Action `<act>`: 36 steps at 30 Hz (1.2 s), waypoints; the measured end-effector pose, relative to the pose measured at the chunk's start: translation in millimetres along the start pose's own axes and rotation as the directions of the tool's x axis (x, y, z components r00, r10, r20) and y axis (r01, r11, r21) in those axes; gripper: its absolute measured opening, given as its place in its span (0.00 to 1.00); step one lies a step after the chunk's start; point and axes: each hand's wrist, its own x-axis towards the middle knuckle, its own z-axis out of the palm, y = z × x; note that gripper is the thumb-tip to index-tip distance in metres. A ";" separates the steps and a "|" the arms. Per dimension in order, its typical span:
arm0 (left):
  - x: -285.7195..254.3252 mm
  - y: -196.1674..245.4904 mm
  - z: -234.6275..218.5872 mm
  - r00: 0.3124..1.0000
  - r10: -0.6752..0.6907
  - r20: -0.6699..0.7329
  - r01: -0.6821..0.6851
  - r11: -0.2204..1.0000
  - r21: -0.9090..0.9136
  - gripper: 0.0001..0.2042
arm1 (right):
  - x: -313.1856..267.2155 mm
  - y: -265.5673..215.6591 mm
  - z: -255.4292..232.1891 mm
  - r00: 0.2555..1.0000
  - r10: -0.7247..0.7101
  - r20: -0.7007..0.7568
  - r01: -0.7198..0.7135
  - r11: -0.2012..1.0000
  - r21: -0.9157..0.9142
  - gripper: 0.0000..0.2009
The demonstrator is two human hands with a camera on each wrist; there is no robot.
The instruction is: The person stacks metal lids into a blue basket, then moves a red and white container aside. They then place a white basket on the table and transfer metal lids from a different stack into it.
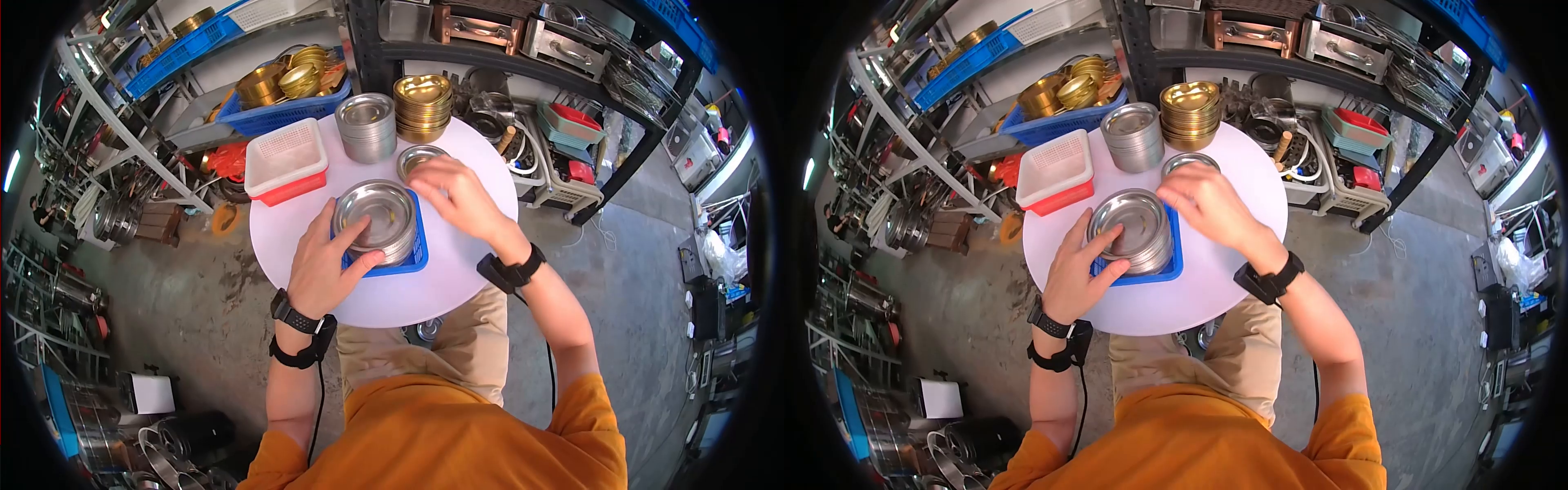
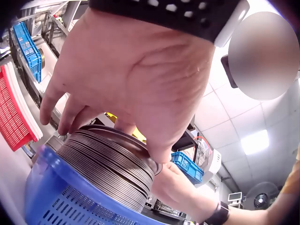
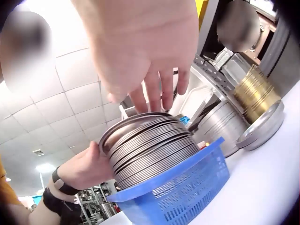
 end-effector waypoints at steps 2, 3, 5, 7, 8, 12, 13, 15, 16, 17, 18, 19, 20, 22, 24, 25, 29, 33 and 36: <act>1.3 0.0 1.3 1.000 -0.010 -0.013 0.010 1.000 0.006 0.30 | -4.0 30.3 4.9 0.980 0.201 -0.010 -0.199 0.961 -0.192 0.10; 2.3 0.0 1.5 0.999 -0.032 -0.008 0.032 0.999 -0.007 0.30 | -6.7 44.4 6.9 0.978 0.208 0.000 -0.202 0.950 -0.239 0.10; 4.9 1.6 0.3 0.999 -0.047 0.002 0.047 0.999 -0.020 0.30 | -14.9 71.0 14.1 0.970 0.238 0.057 -0.206 0.919 -0.335 0.09; 5.5 5.0 -4.0 1.000 0.003 0.012 -0.003 1.000 0.006 0.31 | -17.7 83.0 17.7 0.955 0.275 0.116 -0.202 0.882 -0.425 0.09; 6.1 5.2 -3.8 1.000 0.004 0.014 -0.004 1.000 0.007 0.31 | -18.8 89.0 19.7 0.912 0.353 0.208 -0.224 0.855 -0.467 0.08; 6.9 6.4 -4.4 1.000 -0.013 0.020 0.014 0.999 -0.034 0.31 | -21.6 95.3 28.3 0.863 0.418 0.283 -0.205 0.803 -0.559 0.07; 6.1 7.2 -4.3 1.000 -0.016 0.015 0.017 0.999 -0.045 0.31 | -22.7 96.1 29.5 0.863 0.418 0.283 -0.205 0.803 -0.559 0.07; 6.0 7.5 -3.6 1.000 -0.013 0.010 0.013 0.999 -0.042 0.31 | -23.5 96.1 30.4 0.887 0.362 0.287 -0.123 0.784 -0.608 0.06; 6.2 7.7 -3.3 1.000 -0.010 0.004 0.010 0.999 -0.040 0.31 | -23.5 94.6 30.3 0.887 0.363 0.286 -0.124 0.783 -0.609 0.06; 6.4 8.0 -3.2 1.000 -0.008 0.004 0.009 0.999 -0.041 0.31 | -23.9 92.6 30.2 0.883 0.367 0.293 -0.111 0.769 -0.629 0.05; 6.4 8.3 -3.4 1.000 -0.011 0.005 0.011 0.999 -0.035 0.31 | -24.4 90.8 29.9 0.879 0.371 0.300 -0.097 0.755 -0.648 0.05; 5.9 8.5 -3.6 1.000 -0.014 0.006 0.014 0.999 -0.029 0.31 | -25.9 90.0 30.4 0.879 0.372 0.300 -0.098 0.754 -0.649 0.05; 5.9 8.7 -3.7 1.000 -0.012 0.004 0.012 0.999 -0.030 0.31 | -26.7 89.7 30.2 0.885 0.364 0.290 -0.103 0.760 -0.641 0.05; 6.1 8.5 -3.4 1.000 -0.011 0.005 0.011 1.000 -0.019 0.30 | -26.0 89.5 28.4 0.892 0.358 0.277 -0.109 0.764 -0.636 0.06; 5.5 7.0 -2.8 1.000 -0.007 0.006 0.007 1.000 -0.027 0.30 | -26.7 88.5 27.5 0.901 0.346 0.261 -0.121 0.779 -0.615 0.06; 5.4 6.2 -2.1 1.000 -0.008 0.006 0.008 0.999 -0.033 0.30 | -26.7 88.2 26.3 0.901 0.347 0.259 -0.123 0.778 -0.616 0.06; 4.6 3.3 3.3 0.991 0.093 -0.100 -0.088 0.995 0.050 0.29 | -23.9 84.0 20.9 0.905 0.363 0.221 -0.190 0.811 -0.553 0.06; 5.2 6.0 -1.7 0.998 0.039 -0.048 -0.039 0.999 0.011 0.30 | -21.7 77.0 14.5 0.922 0.343 0.177 -0.249 0.878 -0.409 0.07; 5.2 6.6 -2.0 1.000 -0.019 -0.005 0.019 0.999 -0.032 0.30 | -17.6 76.1 9.5 0.979 0.200 0.030 -0.177 0.919 -0.352 0.07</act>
